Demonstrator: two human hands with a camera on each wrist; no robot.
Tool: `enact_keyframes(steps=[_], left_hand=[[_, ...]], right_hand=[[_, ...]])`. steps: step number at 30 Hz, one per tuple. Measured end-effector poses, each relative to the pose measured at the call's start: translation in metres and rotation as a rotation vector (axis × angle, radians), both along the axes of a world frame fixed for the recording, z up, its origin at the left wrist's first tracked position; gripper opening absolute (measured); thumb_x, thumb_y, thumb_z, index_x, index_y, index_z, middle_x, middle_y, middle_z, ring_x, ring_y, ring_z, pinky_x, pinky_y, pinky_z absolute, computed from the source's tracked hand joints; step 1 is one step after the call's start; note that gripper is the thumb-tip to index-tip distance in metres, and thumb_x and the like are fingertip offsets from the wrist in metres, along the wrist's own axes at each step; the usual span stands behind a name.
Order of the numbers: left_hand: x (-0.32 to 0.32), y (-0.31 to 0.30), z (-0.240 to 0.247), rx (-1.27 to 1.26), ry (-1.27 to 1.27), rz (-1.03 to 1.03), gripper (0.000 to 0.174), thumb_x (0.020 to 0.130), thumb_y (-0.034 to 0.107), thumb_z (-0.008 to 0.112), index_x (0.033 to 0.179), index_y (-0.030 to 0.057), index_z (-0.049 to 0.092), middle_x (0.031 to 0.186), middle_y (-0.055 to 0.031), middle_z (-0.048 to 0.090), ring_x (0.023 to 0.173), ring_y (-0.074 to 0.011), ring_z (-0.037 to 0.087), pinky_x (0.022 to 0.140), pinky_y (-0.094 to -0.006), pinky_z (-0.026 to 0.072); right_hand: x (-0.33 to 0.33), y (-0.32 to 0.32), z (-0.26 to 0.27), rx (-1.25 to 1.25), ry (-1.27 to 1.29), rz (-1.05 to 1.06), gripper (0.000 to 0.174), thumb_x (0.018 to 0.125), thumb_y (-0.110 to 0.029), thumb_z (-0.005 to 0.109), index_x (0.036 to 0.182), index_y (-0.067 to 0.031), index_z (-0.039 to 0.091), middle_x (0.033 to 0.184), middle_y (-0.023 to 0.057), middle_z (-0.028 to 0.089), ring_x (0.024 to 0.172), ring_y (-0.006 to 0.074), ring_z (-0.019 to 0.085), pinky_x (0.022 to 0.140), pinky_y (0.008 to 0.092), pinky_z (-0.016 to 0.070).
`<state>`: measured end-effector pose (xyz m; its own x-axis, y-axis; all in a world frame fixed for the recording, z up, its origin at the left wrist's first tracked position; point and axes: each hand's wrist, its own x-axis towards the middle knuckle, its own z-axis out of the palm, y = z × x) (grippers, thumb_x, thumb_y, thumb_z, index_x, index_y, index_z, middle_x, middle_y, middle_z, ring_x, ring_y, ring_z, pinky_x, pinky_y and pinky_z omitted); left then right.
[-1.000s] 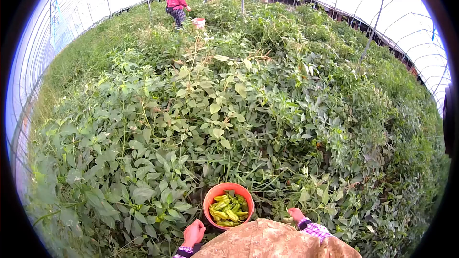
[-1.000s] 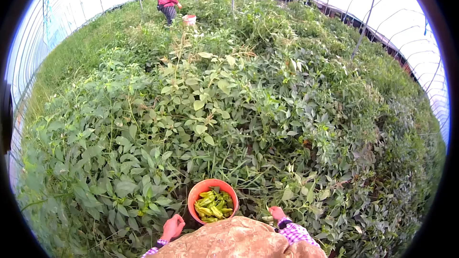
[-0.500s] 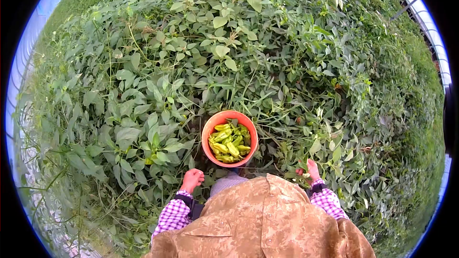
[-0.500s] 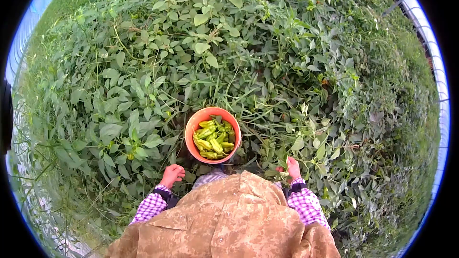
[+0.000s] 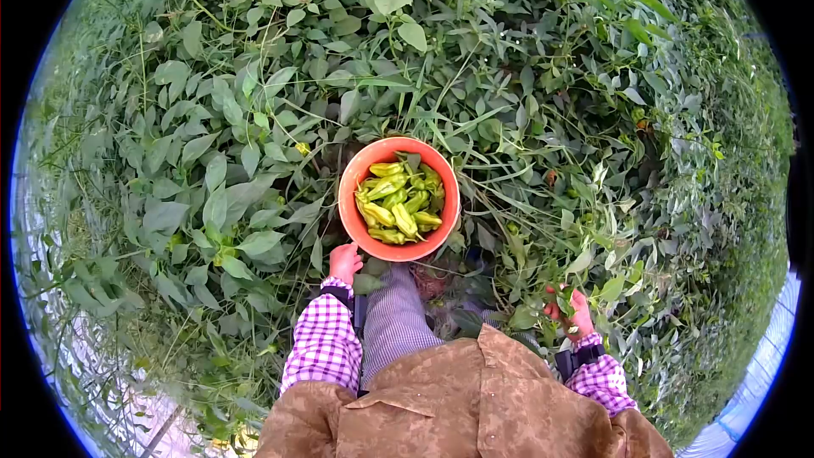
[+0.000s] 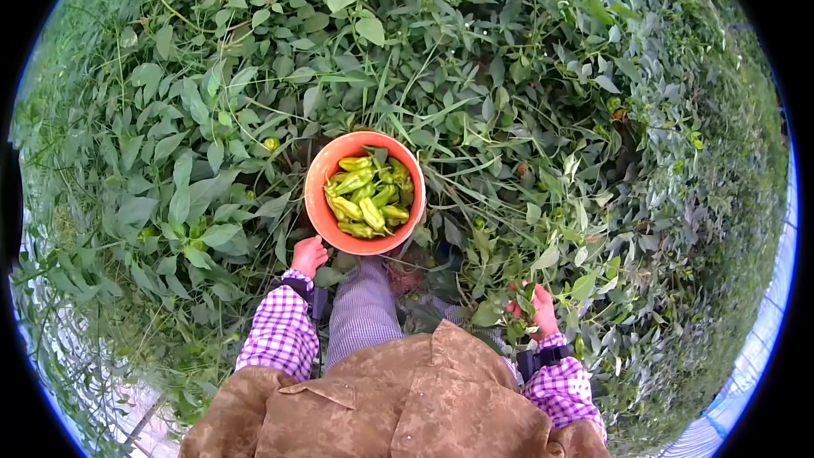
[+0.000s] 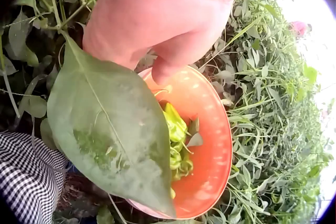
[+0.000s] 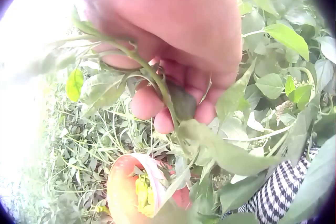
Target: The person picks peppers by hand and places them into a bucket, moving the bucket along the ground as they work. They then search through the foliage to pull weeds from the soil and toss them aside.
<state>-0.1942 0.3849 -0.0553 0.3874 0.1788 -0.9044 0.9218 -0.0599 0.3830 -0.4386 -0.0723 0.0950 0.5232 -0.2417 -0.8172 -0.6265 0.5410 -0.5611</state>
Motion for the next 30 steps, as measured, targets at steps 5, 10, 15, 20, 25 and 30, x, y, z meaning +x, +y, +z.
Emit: enact_keyframes(steps=[5,10,15,20,25,30], left_hand=[[-0.01,-0.012,-0.05,-0.108,-0.044,0.067,0.032,0.086,0.022,0.058,0.113,0.0039,0.056,0.109,-0.0074,0.061,0.098,-0.0223,0.059,0.082,-0.0393,0.0479],[-0.005,-0.026,-0.043,-0.093,-0.03,0.065,0.042,0.086,0.014,0.056,0.126,0.0091,0.046,0.115,-0.0086,0.06,0.098,-0.0254,0.062,0.08,-0.0465,0.0527],[-0.003,-0.032,-0.043,-0.108,-0.055,0.065,0.041,0.079,0.008,0.055,0.12,0.0045,0.051,0.102,-0.0114,0.065,0.089,-0.0281,0.066,0.075,-0.0442,0.0555],[0.016,-0.051,0.028,-0.104,-0.08,0.062,0.03,0.078,0.004,0.052,0.106,-0.0063,0.052,0.094,-0.0184,0.064,0.081,-0.0316,0.067,0.07,-0.0427,0.0585],[0.005,0.015,0.148,-0.059,-0.101,0.078,0.038,0.077,0.005,0.054,0.113,-0.0074,0.05,0.102,-0.0184,0.063,0.089,-0.0329,0.066,0.078,-0.0494,0.0567],[-0.012,0.074,0.282,-0.05,-0.215,0.255,0.05,0.074,0.004,0.054,0.122,-0.0042,0.046,0.118,-0.0191,0.057,0.108,-0.0362,0.059,0.088,-0.055,0.0517]], right_hand=[[-0.009,-0.004,0.0,0.022,-0.011,0.05,0.054,0.081,-0.04,0.071,0.114,-0.0015,0.053,0.108,0.0153,0.062,0.063,0.0234,0.064,0.055,0.0311,0.0525],[0.011,0.008,0.015,-0.041,0.08,0.195,0.035,0.093,-0.037,0.055,0.104,-0.0041,0.06,0.072,0.0066,0.064,0.058,0.0132,0.062,0.05,0.0229,0.0482],[0.001,0.012,0.011,-0.061,0.099,0.219,0.034,0.093,-0.036,0.056,0.103,-0.0036,0.061,0.08,0.0041,0.065,0.061,0.0125,0.064,0.049,0.0229,0.0484],[0.002,0.011,0.017,-0.109,0.095,0.279,0.031,0.094,-0.03,0.056,0.106,-0.0025,0.06,0.085,0.0033,0.064,0.066,0.0096,0.063,0.051,0.0211,0.047],[0.0,0.014,0.004,-0.16,0.023,0.348,0.022,0.094,-0.02,0.056,0.1,0.0002,0.064,0.081,0.0011,0.064,0.07,0.0064,0.057,0.061,0.0224,0.0502],[0.028,0.019,0.024,-0.145,-0.024,0.465,0.023,0.093,-0.02,0.059,0.1,0.0013,0.062,0.083,0.001,0.064,0.07,0.0043,0.055,0.061,0.0213,0.0478]])
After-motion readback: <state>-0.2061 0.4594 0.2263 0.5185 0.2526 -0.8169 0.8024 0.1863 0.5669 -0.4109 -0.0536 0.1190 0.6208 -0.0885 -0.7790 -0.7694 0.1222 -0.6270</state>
